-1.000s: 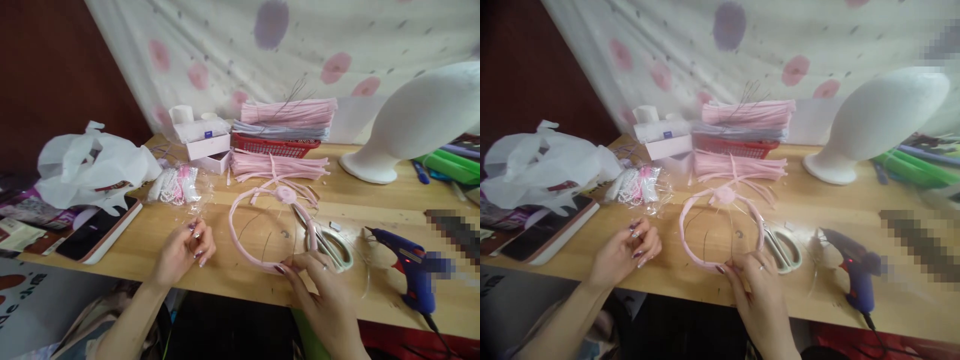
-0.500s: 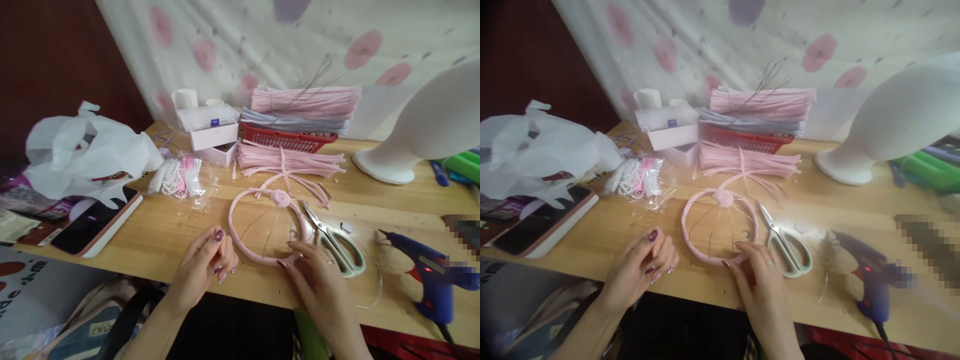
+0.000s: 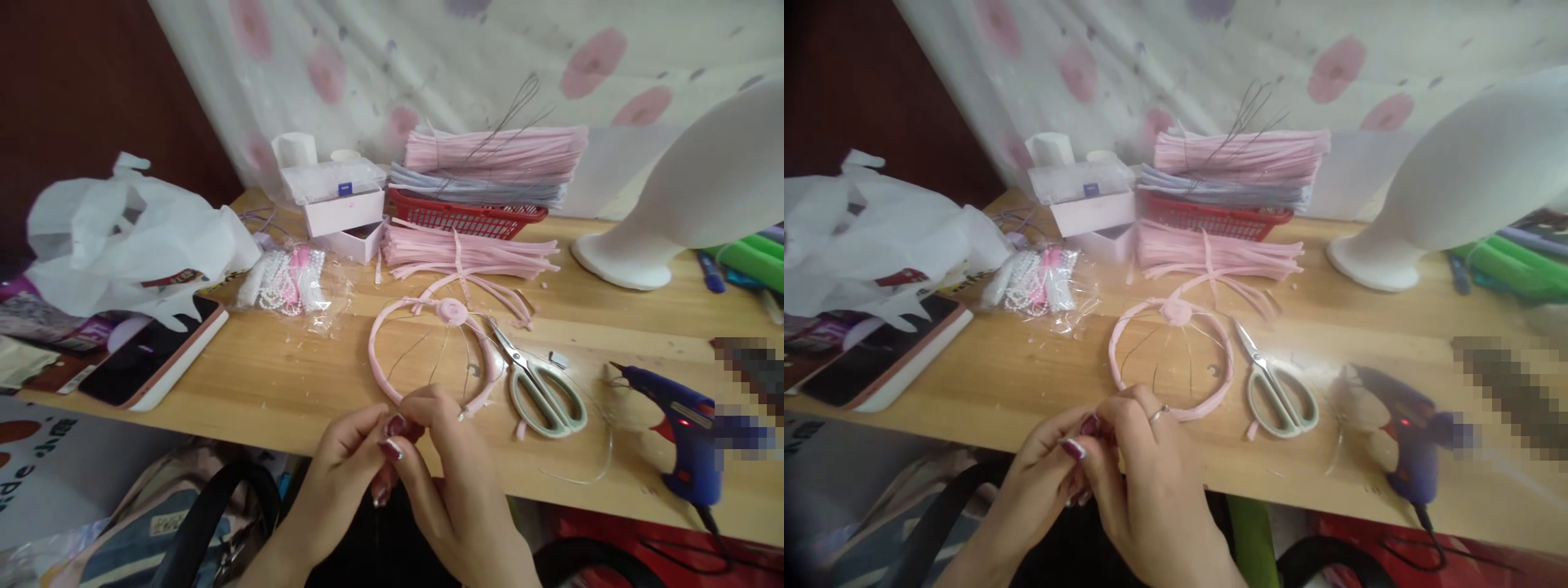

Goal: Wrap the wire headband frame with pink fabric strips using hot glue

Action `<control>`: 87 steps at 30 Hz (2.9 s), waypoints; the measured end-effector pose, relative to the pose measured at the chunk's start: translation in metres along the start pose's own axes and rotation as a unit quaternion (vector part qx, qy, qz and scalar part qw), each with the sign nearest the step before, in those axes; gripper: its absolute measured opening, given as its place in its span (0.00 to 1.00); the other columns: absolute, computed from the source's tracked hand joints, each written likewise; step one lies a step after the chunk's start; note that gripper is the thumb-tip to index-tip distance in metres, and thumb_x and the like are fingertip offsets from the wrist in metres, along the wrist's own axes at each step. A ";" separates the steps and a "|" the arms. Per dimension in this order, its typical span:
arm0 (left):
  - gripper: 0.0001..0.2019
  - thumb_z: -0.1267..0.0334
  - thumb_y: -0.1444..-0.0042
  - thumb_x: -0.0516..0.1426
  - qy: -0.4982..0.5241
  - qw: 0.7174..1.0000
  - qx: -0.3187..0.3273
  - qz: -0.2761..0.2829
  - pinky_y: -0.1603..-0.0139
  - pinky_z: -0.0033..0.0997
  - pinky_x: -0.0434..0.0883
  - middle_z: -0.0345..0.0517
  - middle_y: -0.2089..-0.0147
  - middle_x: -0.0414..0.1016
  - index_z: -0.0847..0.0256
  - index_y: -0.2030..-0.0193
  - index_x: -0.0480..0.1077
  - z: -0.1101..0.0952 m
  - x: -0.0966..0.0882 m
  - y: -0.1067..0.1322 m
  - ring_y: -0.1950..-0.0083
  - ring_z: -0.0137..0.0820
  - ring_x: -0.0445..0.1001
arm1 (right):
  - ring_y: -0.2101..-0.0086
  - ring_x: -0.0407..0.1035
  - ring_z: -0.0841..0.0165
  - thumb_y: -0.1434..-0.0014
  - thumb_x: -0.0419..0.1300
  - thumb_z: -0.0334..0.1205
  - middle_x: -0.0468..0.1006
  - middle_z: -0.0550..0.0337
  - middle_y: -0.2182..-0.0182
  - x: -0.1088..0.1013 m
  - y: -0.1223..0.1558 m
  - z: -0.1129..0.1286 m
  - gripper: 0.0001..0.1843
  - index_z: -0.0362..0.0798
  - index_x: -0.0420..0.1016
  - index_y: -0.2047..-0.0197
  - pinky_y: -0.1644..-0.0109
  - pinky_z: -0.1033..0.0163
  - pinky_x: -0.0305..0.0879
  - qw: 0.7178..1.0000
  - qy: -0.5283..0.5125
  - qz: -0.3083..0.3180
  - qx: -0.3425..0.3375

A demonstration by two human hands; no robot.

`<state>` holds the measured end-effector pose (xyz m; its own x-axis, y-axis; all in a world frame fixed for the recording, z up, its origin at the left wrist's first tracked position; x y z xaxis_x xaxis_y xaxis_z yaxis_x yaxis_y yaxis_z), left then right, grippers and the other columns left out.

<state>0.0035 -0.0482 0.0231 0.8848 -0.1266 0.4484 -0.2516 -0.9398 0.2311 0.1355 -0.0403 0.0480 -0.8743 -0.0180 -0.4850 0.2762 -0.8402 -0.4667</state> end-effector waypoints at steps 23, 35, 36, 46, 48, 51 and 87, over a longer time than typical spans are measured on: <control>0.27 0.41 0.41 0.59 0.078 0.991 0.011 -0.107 0.78 0.28 0.56 0.35 0.84 0.57 0.58 0.81 0.61 0.006 0.018 0.003 0.81 0.25 0.58 | 0.74 0.65 0.70 0.33 0.51 0.27 0.68 0.63 0.73 0.009 0.006 -0.019 0.09 0.51 0.64 0.61 0.70 0.64 0.63 0.992 -0.064 -0.101 -0.047; 0.31 0.47 0.33 0.54 0.076 0.982 0.125 -0.120 0.74 0.32 0.59 0.36 0.86 0.54 0.58 0.86 0.57 -0.005 0.003 0.003 0.81 0.26 0.55 | 0.65 0.73 0.65 0.35 0.61 0.32 0.76 0.59 0.66 -0.004 0.020 -0.014 0.08 0.51 0.76 0.67 0.61 0.58 0.70 0.984 -0.037 -0.173 0.027; 0.30 0.48 0.35 0.56 0.047 0.975 0.150 -0.158 0.72 0.33 0.61 0.36 0.85 0.56 0.58 0.86 0.59 -0.008 -0.004 0.003 0.80 0.26 0.57 | 0.64 0.74 0.64 0.37 0.63 0.31 0.78 0.58 0.63 -0.007 0.023 -0.016 0.06 0.53 0.79 0.61 0.60 0.57 0.71 0.977 -0.021 -0.206 0.044; 0.09 0.55 0.39 0.63 -0.071 0.941 0.153 -0.294 0.53 0.31 0.72 0.30 0.81 0.67 0.56 0.57 0.77 -0.010 -0.032 0.011 0.75 0.26 0.68 | 0.47 0.71 0.54 0.35 0.60 0.38 0.77 0.49 0.48 -0.055 0.032 -0.073 0.19 0.53 0.71 0.41 0.47 0.45 0.68 0.968 0.201 -0.130 0.069; 0.11 0.56 0.40 0.64 -0.076 0.944 0.141 -0.288 0.54 0.30 0.73 0.31 0.77 0.71 0.54 0.53 0.76 -0.007 -0.031 0.010 0.71 0.27 0.71 | 0.46 0.69 0.54 0.34 0.59 0.35 0.77 0.50 0.47 -0.057 0.031 -0.076 0.15 0.54 0.72 0.44 0.44 0.44 0.66 0.967 0.232 -0.095 0.040; 0.15 0.57 0.42 0.65 -0.094 0.945 0.133 -0.284 0.51 0.29 0.73 0.35 0.69 0.78 0.53 0.49 0.74 -0.006 -0.028 0.007 0.63 0.29 0.76 | 0.45 0.66 0.54 0.34 0.57 0.31 0.77 0.51 0.47 -0.055 0.030 -0.078 0.13 0.54 0.74 0.48 0.43 0.42 0.64 0.965 0.251 -0.074 0.029; 0.13 0.68 0.32 0.52 -0.572 0.733 0.336 -0.152 0.74 0.23 0.78 0.59 0.53 0.83 0.67 0.43 0.67 0.038 0.043 -0.012 0.65 0.34 0.84 | 0.62 0.80 0.66 0.34 0.60 0.33 0.85 0.58 0.60 -0.055 0.037 -0.080 0.08 0.51 0.79 0.54 0.59 0.63 0.75 0.970 0.137 -0.151 0.134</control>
<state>0.0591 -0.0546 0.0066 0.7062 0.2999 -0.6414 -0.0642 -0.8750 -0.4798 0.2260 -0.0271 -0.0022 -0.7498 0.3644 -0.5522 -0.1216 -0.8963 -0.4264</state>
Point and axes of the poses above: each hand's wrist, its own y-axis away from the middle knuckle, its own x-axis out of the palm, z = x × y, the point moved 1 cm from there along -y, towards the middle knuckle
